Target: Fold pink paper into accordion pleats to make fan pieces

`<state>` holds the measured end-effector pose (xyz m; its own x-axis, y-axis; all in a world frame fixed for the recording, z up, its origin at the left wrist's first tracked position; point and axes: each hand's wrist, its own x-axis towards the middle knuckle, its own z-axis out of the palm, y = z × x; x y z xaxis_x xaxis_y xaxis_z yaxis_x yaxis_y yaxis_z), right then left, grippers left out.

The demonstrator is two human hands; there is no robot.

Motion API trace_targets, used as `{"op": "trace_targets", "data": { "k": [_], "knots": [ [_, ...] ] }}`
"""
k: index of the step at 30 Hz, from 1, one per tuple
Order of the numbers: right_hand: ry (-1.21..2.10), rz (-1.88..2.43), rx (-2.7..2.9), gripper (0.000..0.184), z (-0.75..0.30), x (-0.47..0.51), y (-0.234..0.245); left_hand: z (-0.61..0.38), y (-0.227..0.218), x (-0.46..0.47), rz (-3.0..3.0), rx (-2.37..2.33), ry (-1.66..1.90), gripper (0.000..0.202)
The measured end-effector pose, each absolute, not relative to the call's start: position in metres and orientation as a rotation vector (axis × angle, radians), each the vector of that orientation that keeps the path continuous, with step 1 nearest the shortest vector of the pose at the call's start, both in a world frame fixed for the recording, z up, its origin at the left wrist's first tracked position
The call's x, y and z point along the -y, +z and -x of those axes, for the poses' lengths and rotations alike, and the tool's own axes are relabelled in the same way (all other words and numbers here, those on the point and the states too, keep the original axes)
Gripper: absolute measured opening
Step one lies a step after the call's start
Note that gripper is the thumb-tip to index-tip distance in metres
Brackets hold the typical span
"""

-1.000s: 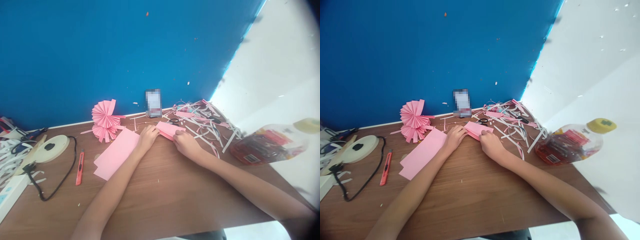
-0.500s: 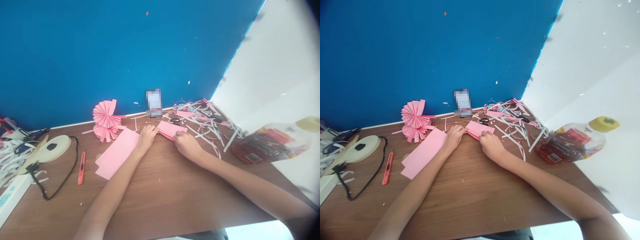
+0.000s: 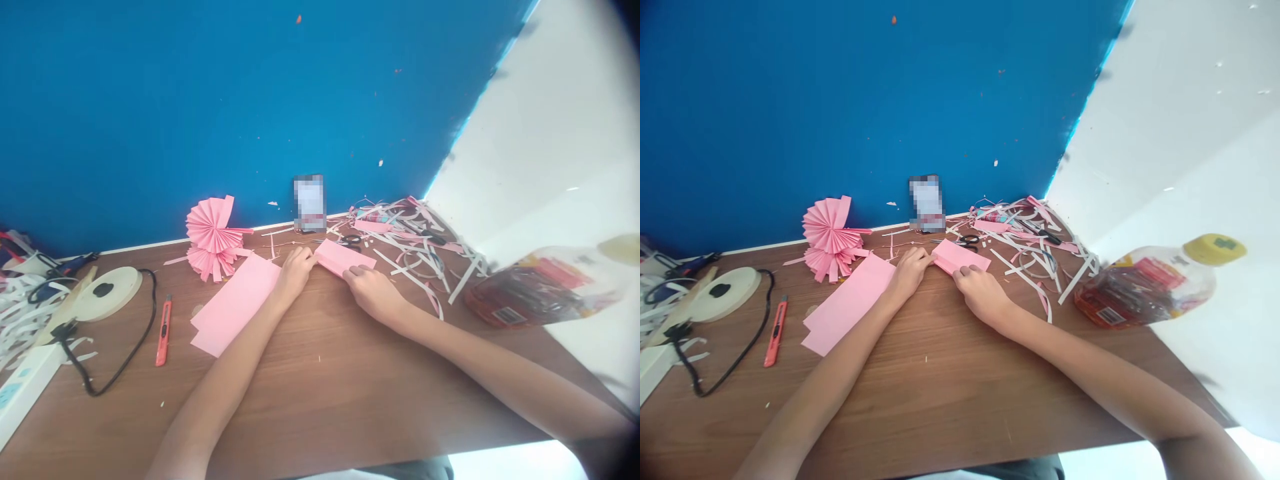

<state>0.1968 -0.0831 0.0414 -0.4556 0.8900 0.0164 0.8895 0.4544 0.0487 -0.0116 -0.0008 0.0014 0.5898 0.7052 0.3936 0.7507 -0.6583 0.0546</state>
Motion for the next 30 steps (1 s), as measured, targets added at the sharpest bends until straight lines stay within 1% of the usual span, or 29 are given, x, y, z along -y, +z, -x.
{"op": "trace_targets", "data": {
  "k": [4, 8, 14, 19, 22, 30],
  "knots": [
    [0.057, -1.647, -2.682, 0.028, -0.196, 0.082, 0.041, 0.011, -0.001, 0.001, 2.686, 1.267, -0.605, 0.028],
    [0.037, -1.627, -2.674, 0.033, -0.196, 0.081, 0.041, 0.010, 0.000, 0.002, 2.663, 1.260, -0.615, 0.027],
    [0.106, -1.635, -2.627, 0.032, -0.196, 0.082, 0.041, 0.008, 0.004, 0.002, 2.648, 1.186, -0.736, 0.020],
    [0.122, -1.717, -2.575, 0.028, -0.193, 0.083, 0.041, 0.008, 0.004, 0.003, 2.700, 1.226, -0.600, 0.022],
    [0.110, -1.728, -2.546, 0.029, -0.192, 0.084, 0.043, 0.009, 0.004, 0.003, 2.684, 1.240, -0.542, 0.023],
    [0.092, -1.738, -2.456, 0.031, -0.205, 0.079, 0.054, 0.008, 0.008, 0.005, 2.671, 0.995, -0.428, 0.022]
  ]
}}
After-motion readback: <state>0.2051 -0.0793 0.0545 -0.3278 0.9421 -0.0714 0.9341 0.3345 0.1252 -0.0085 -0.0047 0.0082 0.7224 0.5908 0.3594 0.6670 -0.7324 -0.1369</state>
